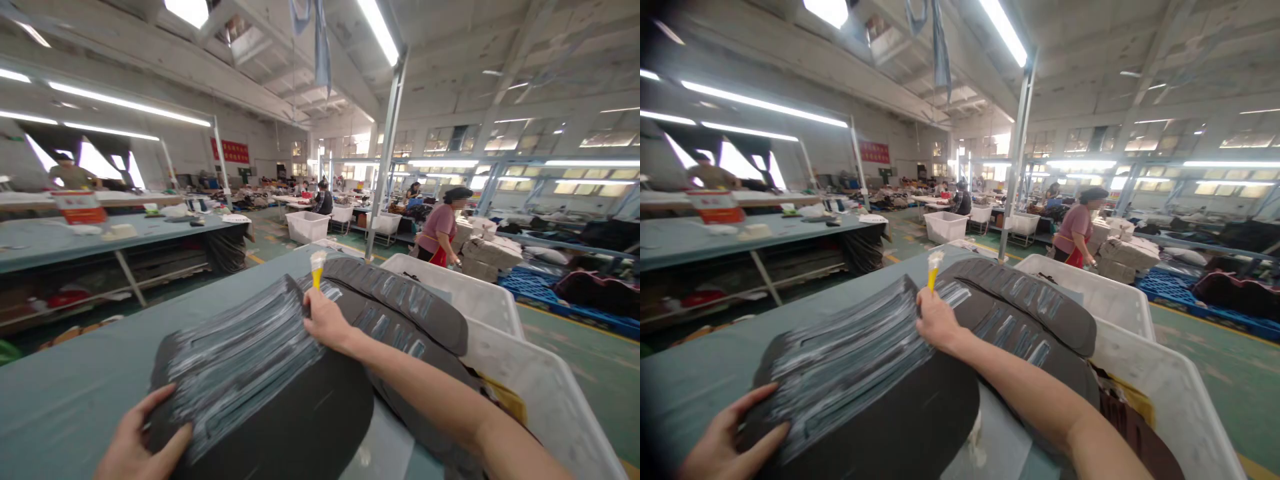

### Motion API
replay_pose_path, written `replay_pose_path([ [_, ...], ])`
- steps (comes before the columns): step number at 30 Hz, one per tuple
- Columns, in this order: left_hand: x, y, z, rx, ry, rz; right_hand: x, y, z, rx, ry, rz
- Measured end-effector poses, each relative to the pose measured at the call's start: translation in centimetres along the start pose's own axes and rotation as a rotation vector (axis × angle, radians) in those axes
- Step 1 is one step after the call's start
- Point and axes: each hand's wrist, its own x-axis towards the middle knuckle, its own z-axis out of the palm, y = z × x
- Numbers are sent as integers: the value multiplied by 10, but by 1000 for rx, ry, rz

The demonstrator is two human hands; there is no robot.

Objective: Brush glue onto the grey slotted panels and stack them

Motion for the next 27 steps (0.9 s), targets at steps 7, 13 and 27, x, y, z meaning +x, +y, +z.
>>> replay_pose_path([
  [7, -22, 146, 116, -130, -219, 202, 2, 152, -98, -68, 58, 128],
  [13, 5, 219, 264, -90, -373, 305, 42, 314, -108, -187, 27, 220],
  [27, 175, 236, 548, -101, -266, 128, 263, 528, -15, -358, -22, 142],
])
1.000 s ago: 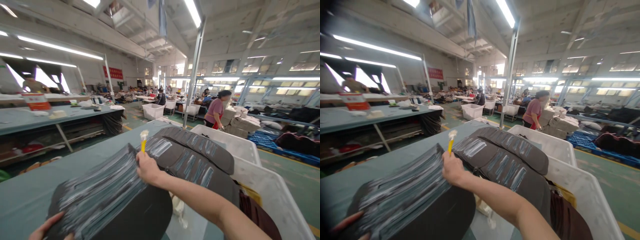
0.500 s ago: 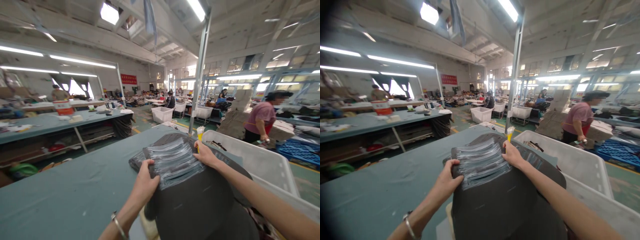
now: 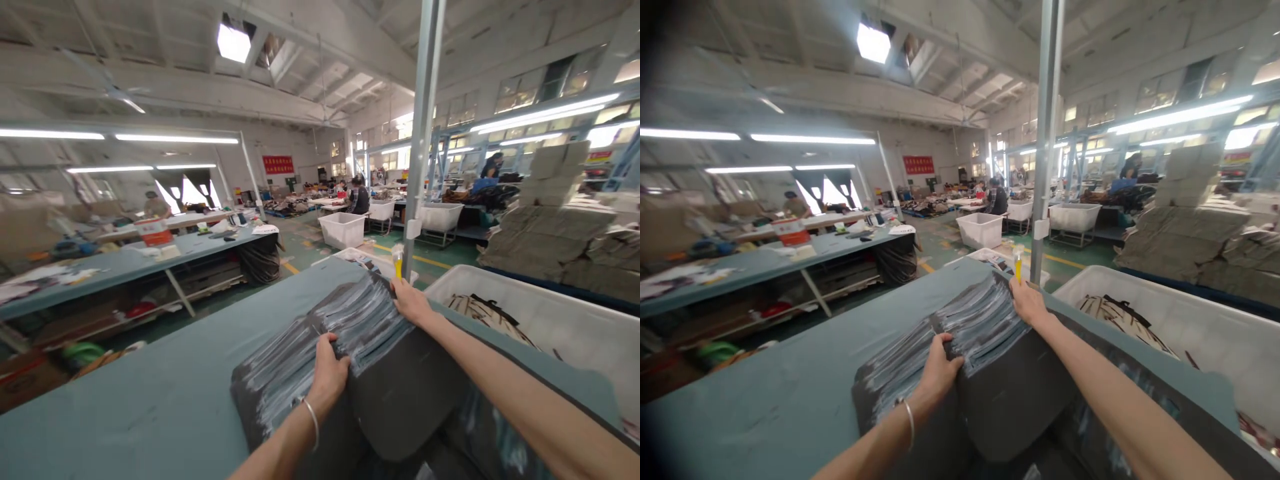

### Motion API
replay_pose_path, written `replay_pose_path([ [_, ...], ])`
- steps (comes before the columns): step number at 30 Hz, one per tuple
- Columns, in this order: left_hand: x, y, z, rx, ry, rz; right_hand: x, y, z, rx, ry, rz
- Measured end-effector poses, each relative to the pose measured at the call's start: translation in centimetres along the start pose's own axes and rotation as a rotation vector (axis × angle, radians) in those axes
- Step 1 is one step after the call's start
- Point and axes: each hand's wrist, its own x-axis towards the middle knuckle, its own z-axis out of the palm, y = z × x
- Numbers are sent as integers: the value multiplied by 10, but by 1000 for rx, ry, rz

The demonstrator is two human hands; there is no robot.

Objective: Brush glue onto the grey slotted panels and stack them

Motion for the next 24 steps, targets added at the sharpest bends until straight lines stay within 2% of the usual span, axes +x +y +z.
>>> replay_pose_path([
  [7, 144, -30, 51, -10, 182, 37, 147, -17, 23, -19, 171, -18],
  [9, 180, -45, 64, 13, 187, 32, 175, -18, 36, -4, 217, 6],
  [11, 209, -66, 77, 34, 163, 1, 188, -17, 59, 0, 224, 34],
  [13, 229, -89, 87, 73, 129, -41, 183, -15, 91, -11, 182, 28],
  [15, 241, -110, 93, 126, 81, -83, 162, -12, 128, -25, 94, -10],
  [17, 247, -124, 93, 184, 21, -110, 136, -8, 162, -29, -19, -24],
  [19, 250, -130, 85, 243, -38, -114, 113, -5, 188, -28, -113, 8],
  [21, 250, -126, 71, 316, -71, -107, 100, -2, 200, -26, -164, 39],
  [24, 242, -110, 42, 441, -74, -81, 95, -1, 193, -16, -184, 30],
])
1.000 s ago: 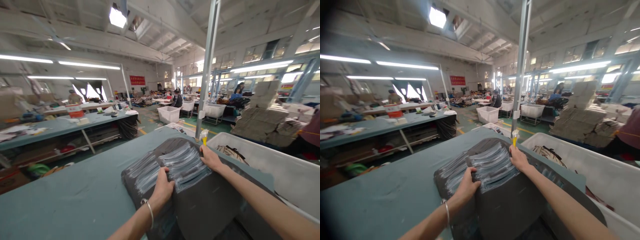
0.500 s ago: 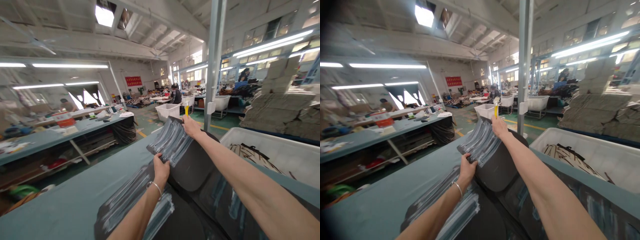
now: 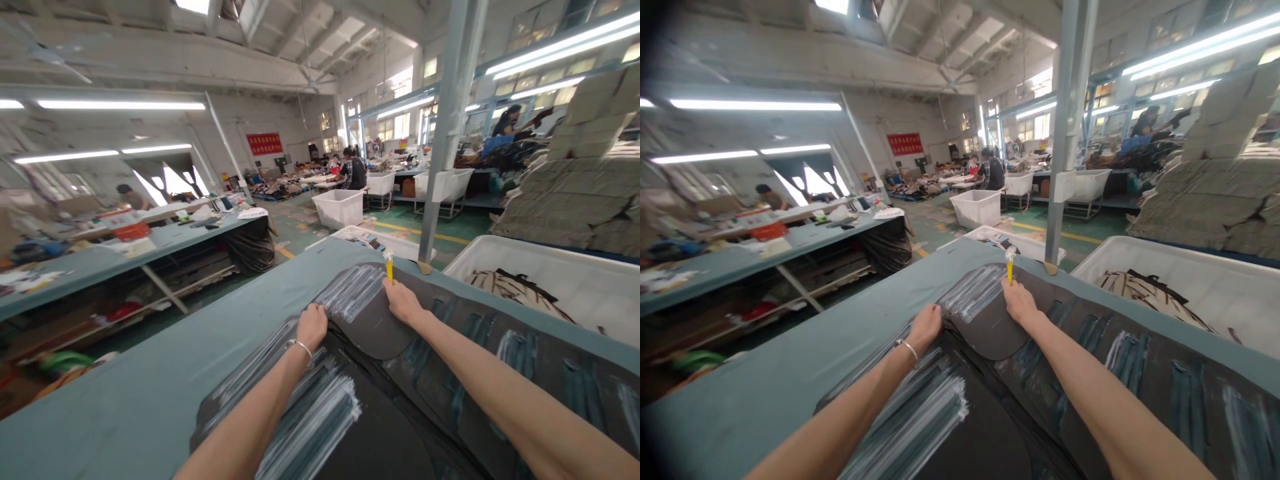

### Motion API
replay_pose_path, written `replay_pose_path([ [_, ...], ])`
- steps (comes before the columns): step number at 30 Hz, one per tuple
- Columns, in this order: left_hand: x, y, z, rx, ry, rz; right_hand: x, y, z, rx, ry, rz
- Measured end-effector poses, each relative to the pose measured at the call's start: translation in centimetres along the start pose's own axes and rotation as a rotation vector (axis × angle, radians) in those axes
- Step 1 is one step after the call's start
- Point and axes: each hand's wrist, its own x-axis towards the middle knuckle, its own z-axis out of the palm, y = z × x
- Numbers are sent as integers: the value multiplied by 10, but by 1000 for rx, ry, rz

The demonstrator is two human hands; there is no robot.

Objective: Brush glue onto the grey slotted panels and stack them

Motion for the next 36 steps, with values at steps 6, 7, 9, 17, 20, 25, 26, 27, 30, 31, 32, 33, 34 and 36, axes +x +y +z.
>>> replay_pose_path([
  [6, -64, 3, -75, 140, 48, 53, -30, -26, -62, -58, 163, -193],
  [7, -80, 3, -87, 150, 53, 67, -40, -35, -72, -58, 188, -249],
  [9, -115, 6, -111, 165, 63, 98, -62, -55, -93, -21, 250, -364],
  [17, -279, 25, -197, -189, -36, 164, -191, -158, -201, 858, 328, -555],
  [20, -346, 25, -225, -594, -80, 137, -256, -198, -250, 1353, 188, -492],
  [25, -469, 6, -268, -1017, 99, 237, -378, -261, -305, 1811, 6, -428],
  [26, -495, 0, -276, -1053, 165, 222, -405, -275, -310, 1853, -21, -416],
  [27, -521, -6, -283, -1069, 237, 206, -432, -289, -314, 1888, -45, -409],
  [30, -598, -27, -304, -1065, 442, 194, -514, -339, -318, 1969, -132, -390],
  [31, -622, -34, -311, -1063, 497, 188, -541, -357, -316, 1995, -167, -383],
  [32, -646, -42, -318, -1064, 546, 171, -568, -375, -315, 2022, -207, -378],
  [33, -670, -49, -324, -1065, 596, 147, -594, -393, -313, 2053, -246, -376],
  [34, -693, -58, -331, -1065, 649, 119, -620, -410, -311, 2087, -286, -374],
  [36, -737, -76, -343, -1043, 758, 70, -668, -441, -308, 2170, -353, -365],
])
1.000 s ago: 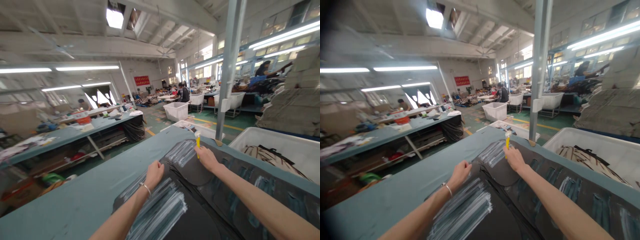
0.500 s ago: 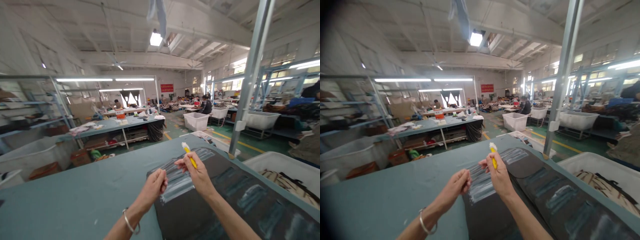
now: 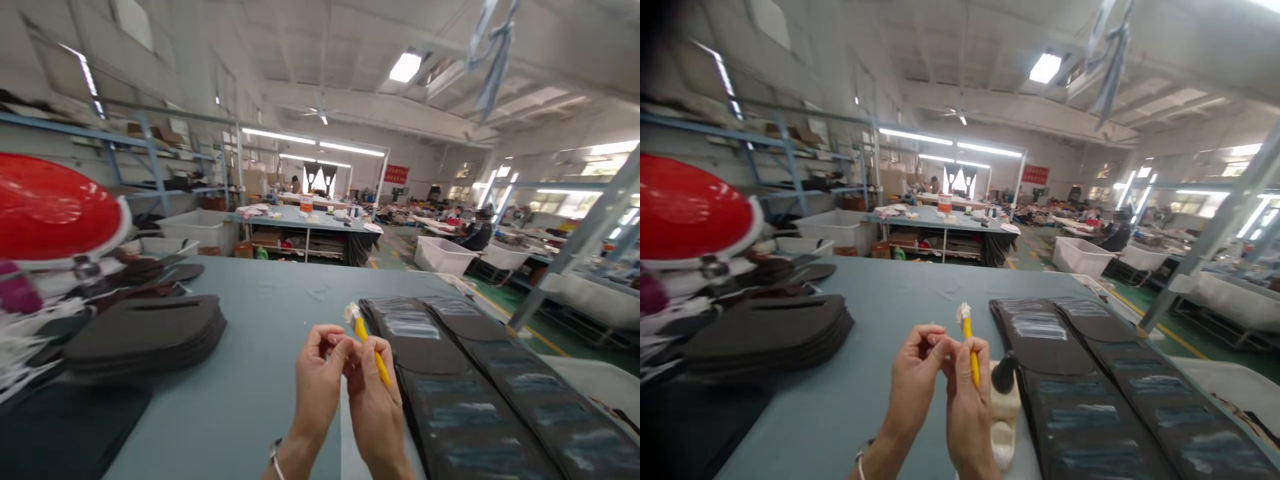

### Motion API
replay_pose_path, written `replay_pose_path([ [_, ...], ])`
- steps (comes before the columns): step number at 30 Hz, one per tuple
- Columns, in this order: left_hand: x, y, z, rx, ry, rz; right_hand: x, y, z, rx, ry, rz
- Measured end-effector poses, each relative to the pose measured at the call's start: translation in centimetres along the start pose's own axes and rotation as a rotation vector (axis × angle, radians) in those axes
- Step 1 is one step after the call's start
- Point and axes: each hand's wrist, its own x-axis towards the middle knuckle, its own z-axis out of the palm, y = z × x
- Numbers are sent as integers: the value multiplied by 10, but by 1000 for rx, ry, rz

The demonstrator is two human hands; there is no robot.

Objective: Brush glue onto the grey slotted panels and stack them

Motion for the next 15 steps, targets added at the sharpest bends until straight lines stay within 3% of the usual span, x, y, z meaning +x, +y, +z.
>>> replay_pose_path([
  [4, -30, 23, -73, 162, 164, 111, -54, 37, 65, 123, 34, 70],
  [7, -39, 34, -114, 251, 246, 159, -85, 59, 102, 122, 52, 112],
  [12, -41, 47, -169, 304, 362, 108, -122, 93, 146, -20, 54, 105],
  [15, -40, 52, -203, 222, 393, 48, -136, 113, 163, -74, -62, 138],
])
